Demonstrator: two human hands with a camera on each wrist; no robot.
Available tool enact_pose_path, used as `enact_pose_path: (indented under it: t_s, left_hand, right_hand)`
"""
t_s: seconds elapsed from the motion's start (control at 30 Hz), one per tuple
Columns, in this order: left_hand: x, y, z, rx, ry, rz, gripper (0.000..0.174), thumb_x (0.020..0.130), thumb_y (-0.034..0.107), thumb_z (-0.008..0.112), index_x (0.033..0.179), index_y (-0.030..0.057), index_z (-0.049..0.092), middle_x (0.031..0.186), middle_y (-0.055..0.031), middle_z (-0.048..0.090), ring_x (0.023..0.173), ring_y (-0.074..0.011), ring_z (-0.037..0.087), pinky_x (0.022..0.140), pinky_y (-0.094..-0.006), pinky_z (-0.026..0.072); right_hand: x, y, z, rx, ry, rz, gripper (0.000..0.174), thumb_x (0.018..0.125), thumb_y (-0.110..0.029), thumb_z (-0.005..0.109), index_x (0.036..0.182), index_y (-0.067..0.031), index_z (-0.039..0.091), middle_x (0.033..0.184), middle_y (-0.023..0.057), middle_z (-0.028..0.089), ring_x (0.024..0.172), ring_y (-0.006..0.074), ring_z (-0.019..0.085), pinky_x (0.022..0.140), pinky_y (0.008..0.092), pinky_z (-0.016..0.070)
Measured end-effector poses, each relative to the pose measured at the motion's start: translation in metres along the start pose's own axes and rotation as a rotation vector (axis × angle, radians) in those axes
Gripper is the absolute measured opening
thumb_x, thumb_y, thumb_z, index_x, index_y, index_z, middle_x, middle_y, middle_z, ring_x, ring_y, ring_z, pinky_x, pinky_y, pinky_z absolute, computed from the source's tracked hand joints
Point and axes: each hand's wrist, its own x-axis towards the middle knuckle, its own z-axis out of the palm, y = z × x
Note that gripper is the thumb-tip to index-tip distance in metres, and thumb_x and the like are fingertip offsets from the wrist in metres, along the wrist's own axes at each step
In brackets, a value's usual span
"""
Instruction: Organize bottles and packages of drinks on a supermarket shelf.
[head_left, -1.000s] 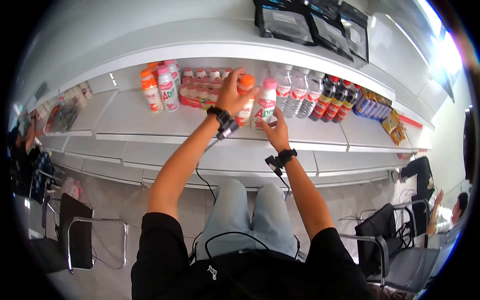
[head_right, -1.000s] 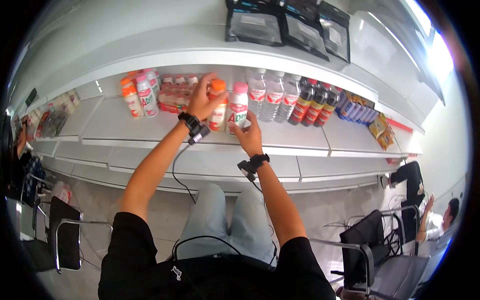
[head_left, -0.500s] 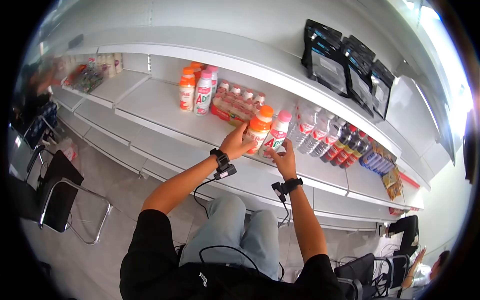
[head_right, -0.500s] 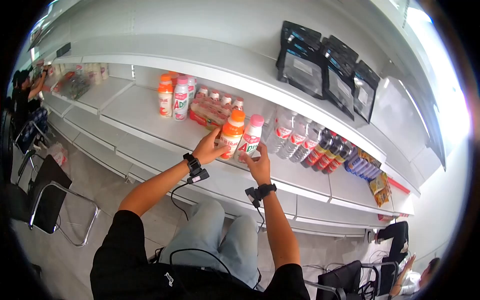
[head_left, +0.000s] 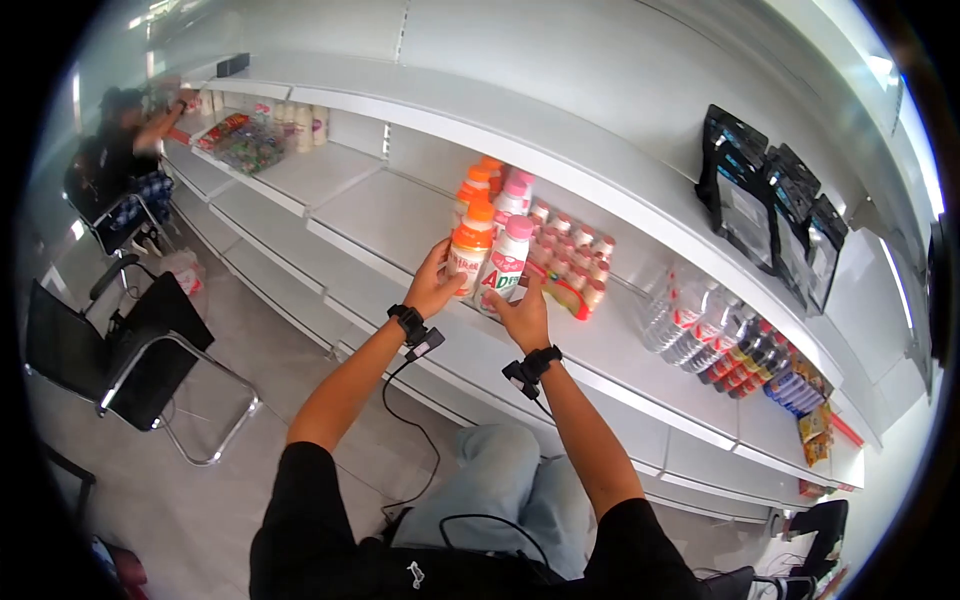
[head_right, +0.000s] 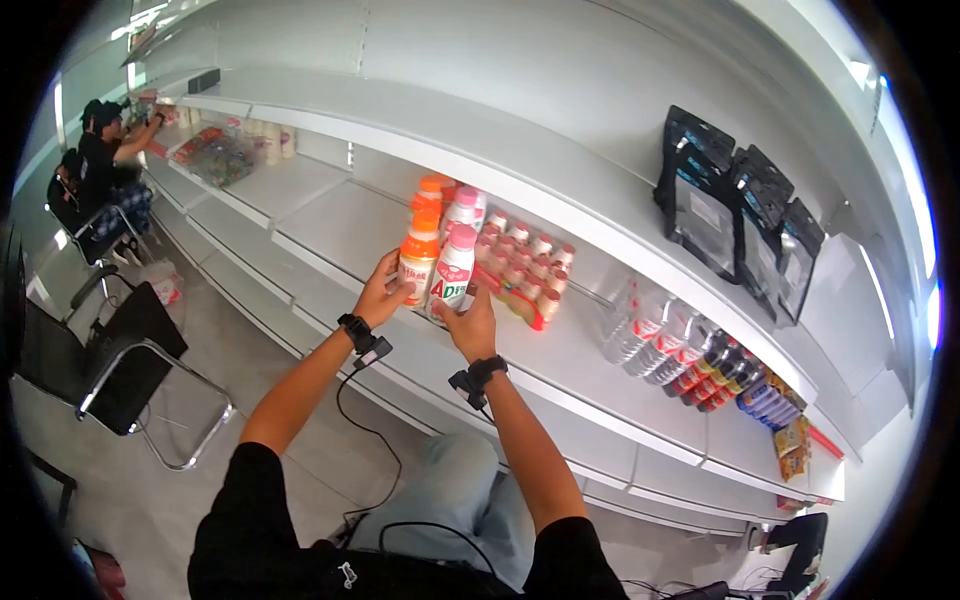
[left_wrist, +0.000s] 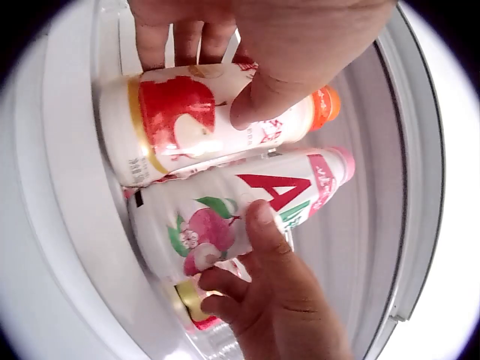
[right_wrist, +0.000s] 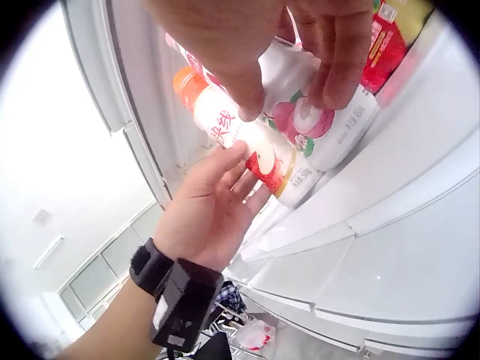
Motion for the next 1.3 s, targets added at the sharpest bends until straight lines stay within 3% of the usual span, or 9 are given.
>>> enact_pose_path:
  t_s: [0.17, 0.27, 0.43, 0.63, 0.73, 0.97, 1.07, 1.2, 1.3]
  left_hand:
    - [0.028, -0.037, -0.038, -0.125, 0.007, -0.109, 0.061, 0.089, 0.002, 0.061, 0.144, 0.0016, 0.034, 0.135, -0.0119, 0.052, 0.123, -0.0194, 0.051, 0.105, -0.0340, 0.0411]
    - [0.046, -0.052, -0.048, -0.110, -0.032, -0.107, 0.059, 0.090, 0.000, 0.059, 0.144, 0.0000, 0.035, 0.134, -0.0121, 0.053, 0.122, -0.0191, 0.053, 0.104, -0.0331, 0.0427]
    - [0.052, -0.051, -0.061, -0.082, -0.104, -0.189, 0.061, 0.090, 0.004, 0.062, 0.145, 0.0000, 0.034, 0.136, -0.0120, 0.052, 0.123, -0.0193, 0.052, 0.103, -0.0331, 0.0441]
    - [0.054, -0.048, -0.063, -0.045, -0.181, -0.194, 0.062, 0.091, 0.007, 0.062, 0.146, 0.0005, 0.034, 0.137, -0.0120, 0.052, 0.124, -0.0206, 0.052, 0.103, -0.0349, 0.0442]
    - [0.054, -0.051, -0.061, -0.065, -0.200, -0.174, 0.061, 0.093, 0.009, 0.062, 0.146, 0.0012, 0.033, 0.138, -0.0116, 0.051, 0.127, -0.0213, 0.050, 0.105, -0.0349, 0.0418]
    - [0.052, -0.055, -0.062, 0.029, -0.178, -0.178, 0.060, 0.093, 0.013, 0.064, 0.145, 0.0010, 0.036, 0.135, -0.0119, 0.054, 0.125, -0.0202, 0.052, 0.102, -0.0348, 0.0450]
    - [0.050, -0.053, -0.061, 0.019, -0.170, -0.207, 0.059, 0.092, 0.017, 0.066, 0.142, 0.0002, 0.041, 0.131, -0.0123, 0.058, 0.124, -0.0195, 0.053, 0.104, -0.0357, 0.0429]
    - [0.049, -0.059, -0.061, 0.070, -0.150, -0.218, 0.064, 0.088, 0.019, 0.071, 0.141, 0.0008, 0.040, 0.131, -0.0132, 0.057, 0.122, -0.0207, 0.054, 0.106, -0.0362, 0.0395]
    - [0.047, -0.048, -0.055, 0.131, -0.143, -0.212, 0.074, 0.084, 0.018, 0.075, 0.143, 0.0023, 0.034, 0.133, -0.0134, 0.054, 0.122, -0.0220, 0.053, 0.105, -0.0361, 0.0402]
  right_hand:
    - [0.035, -0.004, 0.055, -0.098, 0.119, -0.115, 0.072, 0.074, -0.027, 0.083, 0.125, 0.0026, 0.043, 0.120, 0.0218, 0.057, 0.103, 0.0323, 0.063, 0.082, 0.0402, 0.0533]
    - [0.054, 0.009, 0.071, -0.099, 0.150, -0.109, 0.072, 0.073, -0.028, 0.084, 0.123, 0.0039, 0.043, 0.113, 0.0234, 0.061, 0.102, 0.0321, 0.064, 0.084, 0.0396, 0.0533]
    - [0.061, 0.012, 0.078, -0.125, 0.229, -0.053, 0.071, 0.075, -0.027, 0.082, 0.125, 0.0038, 0.042, 0.119, 0.0225, 0.059, 0.110, 0.0328, 0.060, 0.087, 0.0397, 0.0523]
    - [0.049, 0.008, 0.070, -0.132, 0.221, -0.003, 0.073, 0.078, -0.029, 0.079, 0.131, 0.0015, 0.041, 0.121, 0.0198, 0.059, 0.088, 0.0269, 0.068, 0.077, 0.0366, 0.0550]
    - [0.045, 0.002, 0.064, -0.114, 0.183, 0.061, 0.069, 0.079, -0.032, 0.078, 0.131, -0.0040, 0.042, 0.124, 0.0178, 0.056, 0.103, 0.0324, 0.063, 0.082, 0.0412, 0.0529]
    - [0.049, 0.009, 0.073, -0.090, 0.246, -0.028, 0.070, 0.080, -0.031, 0.076, 0.134, -0.0035, 0.040, 0.123, 0.0179, 0.056, 0.091, 0.0330, 0.066, 0.074, 0.0419, 0.0538]
    - [0.043, 0.008, 0.064, -0.132, 0.158, 0.016, 0.071, 0.080, -0.031, 0.076, 0.135, -0.0034, 0.040, 0.123, 0.0194, 0.056, 0.090, 0.0354, 0.066, 0.074, 0.0427, 0.0536]
    - [0.025, 0.034, 0.043, 0.061, 0.054, 0.039, 0.067, 0.085, -0.021, 0.073, 0.139, -0.0025, 0.039, 0.124, 0.0167, 0.058, 0.074, 0.0164, 0.062, 0.067, 0.0292, 0.0517]
    - [0.014, 0.041, 0.025, 0.176, 0.033, 0.078, 0.065, 0.086, -0.017, 0.072, 0.140, -0.0017, 0.039, 0.129, 0.0143, 0.055, 0.071, 0.0117, 0.060, 0.067, 0.0272, 0.0509]
